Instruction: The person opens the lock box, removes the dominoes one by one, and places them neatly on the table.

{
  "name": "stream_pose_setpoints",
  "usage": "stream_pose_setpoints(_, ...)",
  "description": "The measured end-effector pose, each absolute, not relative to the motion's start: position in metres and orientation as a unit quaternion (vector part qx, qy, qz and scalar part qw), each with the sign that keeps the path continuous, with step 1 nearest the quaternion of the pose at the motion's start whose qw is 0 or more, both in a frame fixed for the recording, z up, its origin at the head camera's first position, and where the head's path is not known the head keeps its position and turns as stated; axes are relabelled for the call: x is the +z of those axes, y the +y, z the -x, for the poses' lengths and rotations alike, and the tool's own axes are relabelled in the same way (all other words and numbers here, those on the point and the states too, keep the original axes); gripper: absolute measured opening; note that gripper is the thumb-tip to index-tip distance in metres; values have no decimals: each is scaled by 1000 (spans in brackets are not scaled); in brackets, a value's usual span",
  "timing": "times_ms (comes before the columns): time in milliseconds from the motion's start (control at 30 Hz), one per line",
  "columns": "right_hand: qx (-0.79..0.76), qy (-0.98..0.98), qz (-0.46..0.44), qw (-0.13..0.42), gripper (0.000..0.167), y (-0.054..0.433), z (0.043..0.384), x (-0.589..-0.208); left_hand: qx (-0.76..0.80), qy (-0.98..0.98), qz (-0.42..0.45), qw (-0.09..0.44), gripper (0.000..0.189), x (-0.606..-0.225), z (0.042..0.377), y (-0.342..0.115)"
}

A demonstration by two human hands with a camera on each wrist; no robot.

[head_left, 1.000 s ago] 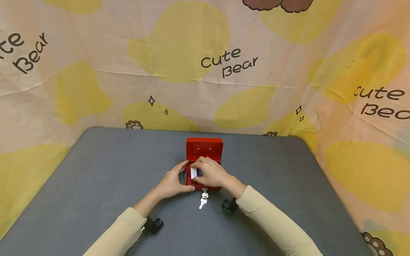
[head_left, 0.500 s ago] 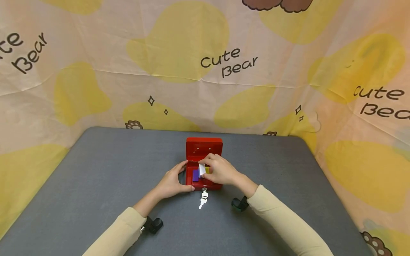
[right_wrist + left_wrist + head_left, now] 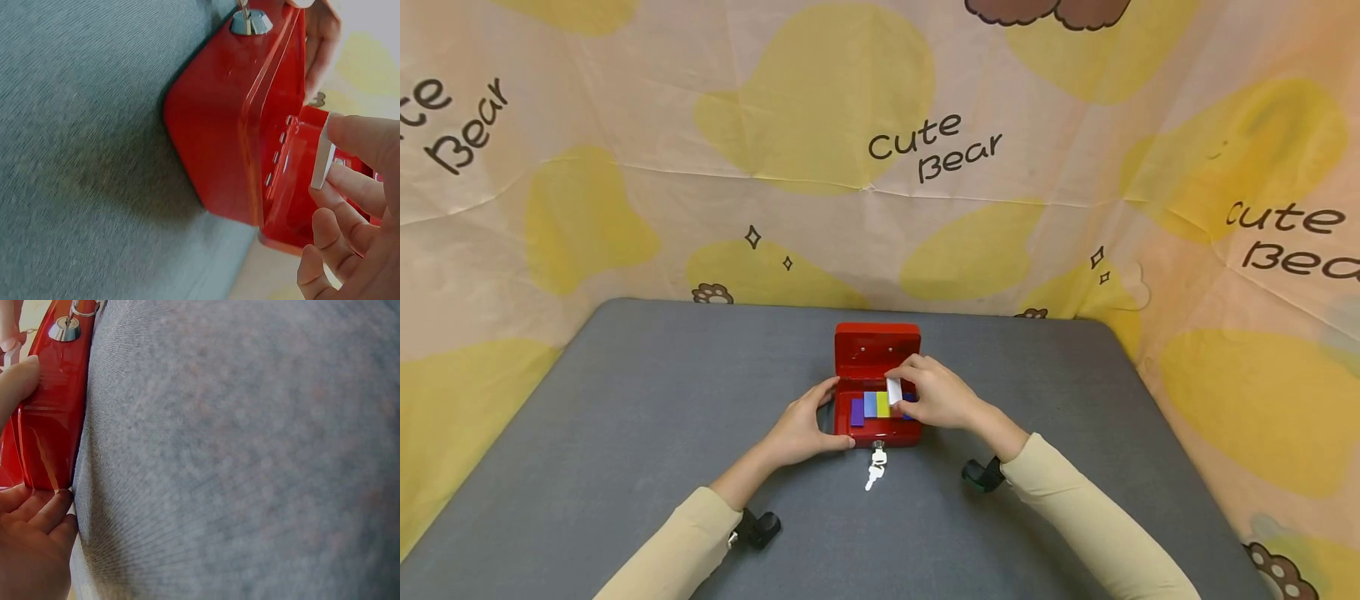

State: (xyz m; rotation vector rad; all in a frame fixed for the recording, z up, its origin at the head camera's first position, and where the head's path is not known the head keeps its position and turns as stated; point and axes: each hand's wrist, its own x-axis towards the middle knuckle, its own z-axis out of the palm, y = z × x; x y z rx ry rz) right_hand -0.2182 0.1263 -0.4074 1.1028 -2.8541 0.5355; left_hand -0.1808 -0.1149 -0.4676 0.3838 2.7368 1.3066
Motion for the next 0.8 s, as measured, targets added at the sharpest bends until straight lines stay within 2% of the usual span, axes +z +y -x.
stream_pose_setpoints(800, 185, -929, -319, 14, 40, 167, 220, -417, 427, 894, -126, 42, 95, -469, 181, -116)
